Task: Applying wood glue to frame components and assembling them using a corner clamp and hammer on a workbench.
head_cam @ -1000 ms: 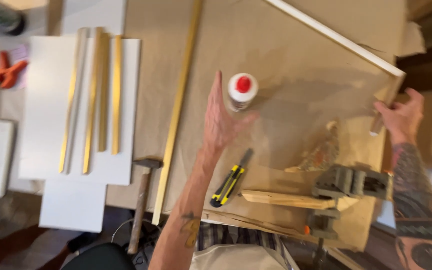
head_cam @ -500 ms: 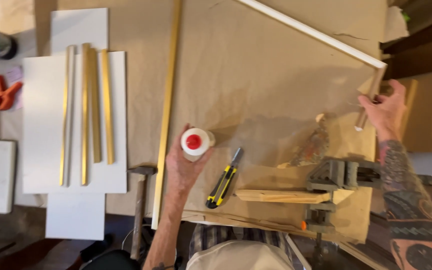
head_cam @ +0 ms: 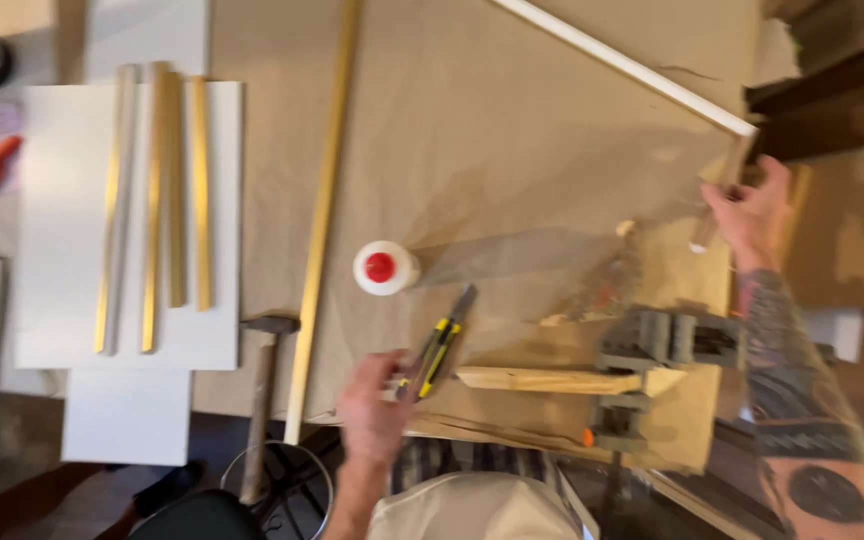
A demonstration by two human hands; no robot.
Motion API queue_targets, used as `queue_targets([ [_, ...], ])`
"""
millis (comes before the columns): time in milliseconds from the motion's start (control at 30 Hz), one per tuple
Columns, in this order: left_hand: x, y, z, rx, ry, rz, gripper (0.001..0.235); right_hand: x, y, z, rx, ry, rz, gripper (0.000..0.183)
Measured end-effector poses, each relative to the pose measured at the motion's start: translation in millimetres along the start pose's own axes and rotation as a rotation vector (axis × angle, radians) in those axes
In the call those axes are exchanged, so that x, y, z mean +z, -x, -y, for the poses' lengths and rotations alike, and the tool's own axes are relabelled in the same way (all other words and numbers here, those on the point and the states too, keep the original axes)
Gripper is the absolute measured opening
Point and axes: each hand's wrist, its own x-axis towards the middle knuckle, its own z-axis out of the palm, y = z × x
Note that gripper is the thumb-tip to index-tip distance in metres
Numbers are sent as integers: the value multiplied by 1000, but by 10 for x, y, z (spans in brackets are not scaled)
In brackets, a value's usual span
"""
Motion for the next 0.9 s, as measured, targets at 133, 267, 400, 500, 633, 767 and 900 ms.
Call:
queue_targets([
  [133,667,-152,-607,91,219,209,16,-150,210,499,213,-12,91,73],
  [267,611,-417,-770,13,419,101,16,-353,397,768,296,-153,215,79],
  [400,799,-728,-772,-460,672,245,31,-275,548,601,233,-141,151,91],
  [500,1614,-1257,-559,-697,1031,269,49,-378,762,728,272,-179,156,91],
  [633,2684,-1985,-496,-623,1055,386,74,-544,1007,903,315,-232,204,86],
  [767,2531,-1607,-1016,-376,346,627,70,-626,1184,870,391,-307,214,89],
  [900,2258,-946,-1070,-168,132,925,66,-689,1186,855,364,-307,233,87],
])
